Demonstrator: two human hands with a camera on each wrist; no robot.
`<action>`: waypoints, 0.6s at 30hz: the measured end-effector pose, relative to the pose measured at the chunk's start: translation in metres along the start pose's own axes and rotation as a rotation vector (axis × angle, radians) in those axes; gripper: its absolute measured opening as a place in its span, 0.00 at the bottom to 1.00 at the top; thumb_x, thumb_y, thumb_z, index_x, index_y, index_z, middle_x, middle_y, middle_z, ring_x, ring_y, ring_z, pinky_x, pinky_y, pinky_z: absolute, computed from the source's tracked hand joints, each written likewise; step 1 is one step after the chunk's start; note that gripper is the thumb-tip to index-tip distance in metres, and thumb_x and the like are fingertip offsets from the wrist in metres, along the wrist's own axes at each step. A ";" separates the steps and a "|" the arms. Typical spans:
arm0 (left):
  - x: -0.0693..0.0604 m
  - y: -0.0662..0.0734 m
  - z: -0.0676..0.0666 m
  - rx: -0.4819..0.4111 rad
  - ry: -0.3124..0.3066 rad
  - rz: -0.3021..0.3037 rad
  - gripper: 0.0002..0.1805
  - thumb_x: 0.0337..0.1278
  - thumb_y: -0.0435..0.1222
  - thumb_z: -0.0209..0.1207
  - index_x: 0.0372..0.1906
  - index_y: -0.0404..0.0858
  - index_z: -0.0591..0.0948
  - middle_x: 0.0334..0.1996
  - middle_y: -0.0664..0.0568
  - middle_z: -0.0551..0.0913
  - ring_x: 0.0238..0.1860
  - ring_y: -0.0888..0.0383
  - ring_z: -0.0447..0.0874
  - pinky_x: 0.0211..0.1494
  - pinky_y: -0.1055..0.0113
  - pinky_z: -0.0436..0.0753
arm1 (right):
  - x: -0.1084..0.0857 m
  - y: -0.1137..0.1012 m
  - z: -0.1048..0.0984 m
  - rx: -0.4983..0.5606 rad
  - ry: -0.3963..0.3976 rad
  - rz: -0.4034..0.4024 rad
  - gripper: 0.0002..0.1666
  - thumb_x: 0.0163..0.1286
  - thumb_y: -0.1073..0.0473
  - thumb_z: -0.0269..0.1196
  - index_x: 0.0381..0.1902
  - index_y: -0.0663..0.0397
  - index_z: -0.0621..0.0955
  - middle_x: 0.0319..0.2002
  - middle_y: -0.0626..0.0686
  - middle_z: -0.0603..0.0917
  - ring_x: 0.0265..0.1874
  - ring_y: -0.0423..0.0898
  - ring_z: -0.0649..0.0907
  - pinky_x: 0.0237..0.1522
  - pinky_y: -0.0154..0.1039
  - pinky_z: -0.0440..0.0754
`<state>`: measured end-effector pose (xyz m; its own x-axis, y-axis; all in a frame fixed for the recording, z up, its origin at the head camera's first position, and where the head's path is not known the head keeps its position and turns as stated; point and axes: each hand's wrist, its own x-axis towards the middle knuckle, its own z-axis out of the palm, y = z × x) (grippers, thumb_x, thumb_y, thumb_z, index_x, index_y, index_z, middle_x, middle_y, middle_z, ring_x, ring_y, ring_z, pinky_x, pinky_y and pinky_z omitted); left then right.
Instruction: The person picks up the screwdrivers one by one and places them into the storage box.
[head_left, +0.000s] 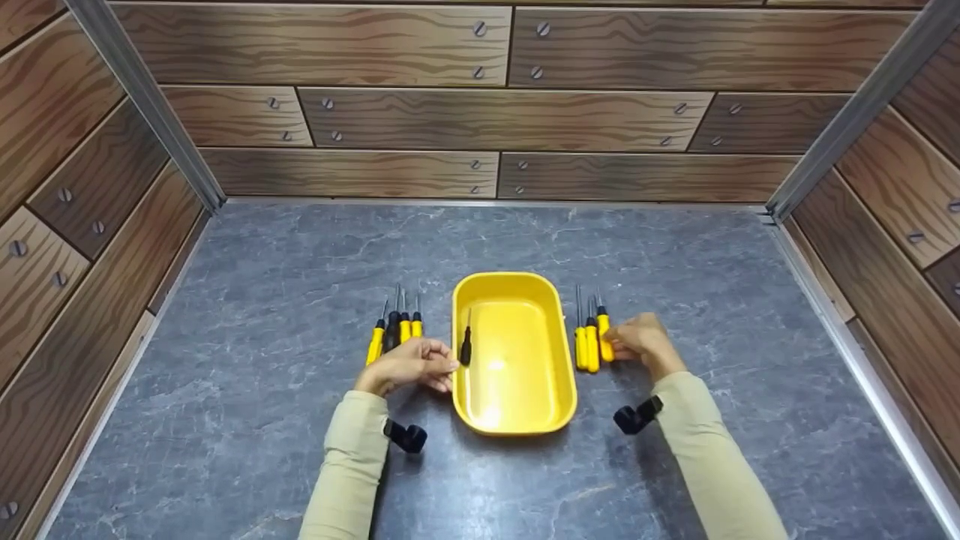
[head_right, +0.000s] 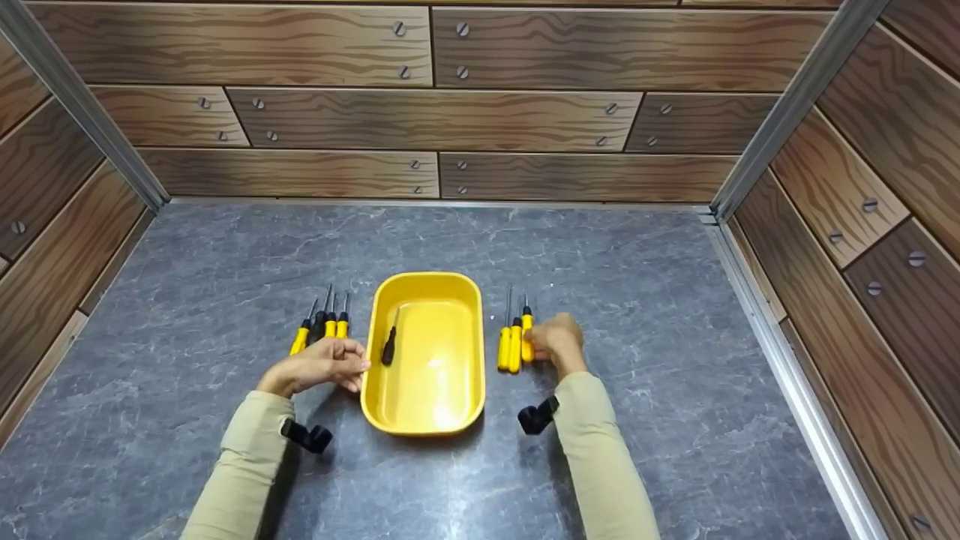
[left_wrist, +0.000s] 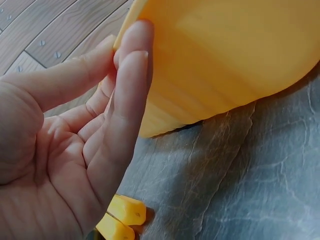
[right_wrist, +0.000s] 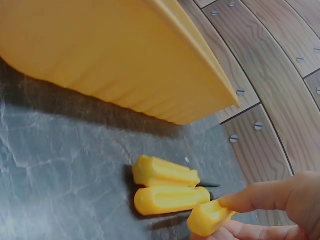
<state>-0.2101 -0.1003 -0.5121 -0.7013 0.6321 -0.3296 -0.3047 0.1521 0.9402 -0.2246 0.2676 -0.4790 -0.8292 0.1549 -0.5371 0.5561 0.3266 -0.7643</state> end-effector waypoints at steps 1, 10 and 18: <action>0.000 0.000 -0.001 -0.001 -0.007 0.004 0.02 0.64 0.29 0.55 0.37 0.33 0.76 0.23 0.57 0.85 0.25 0.63 0.85 0.33 0.73 0.88 | -0.001 -0.001 0.000 0.003 -0.007 -0.007 0.15 0.59 0.72 0.59 0.45 0.74 0.75 0.17 0.45 0.77 0.17 0.35 0.79 0.27 0.30 0.87; 0.008 0.001 -0.001 -0.013 -0.032 -0.005 0.04 0.62 0.28 0.56 0.40 0.30 0.76 0.24 0.55 0.86 0.26 0.62 0.85 0.35 0.72 0.88 | -0.008 -0.013 0.001 -0.028 -0.017 -0.029 0.18 0.60 0.70 0.60 0.48 0.75 0.76 0.17 0.44 0.78 0.18 0.35 0.79 0.29 0.30 0.88; 0.011 -0.004 -0.001 -0.029 -0.026 -0.014 0.10 0.63 0.29 0.56 0.43 0.24 0.75 0.24 0.56 0.85 0.26 0.63 0.85 0.35 0.73 0.88 | -0.018 -0.022 0.004 -0.027 -0.040 -0.079 0.24 0.61 0.68 0.60 0.54 0.79 0.74 0.16 0.44 0.80 0.18 0.34 0.80 0.27 0.29 0.87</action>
<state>-0.2173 -0.0949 -0.5197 -0.6799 0.6497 -0.3400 -0.3333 0.1391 0.9325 -0.2213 0.2535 -0.4541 -0.8672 0.0905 -0.4897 0.4868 0.3616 -0.7952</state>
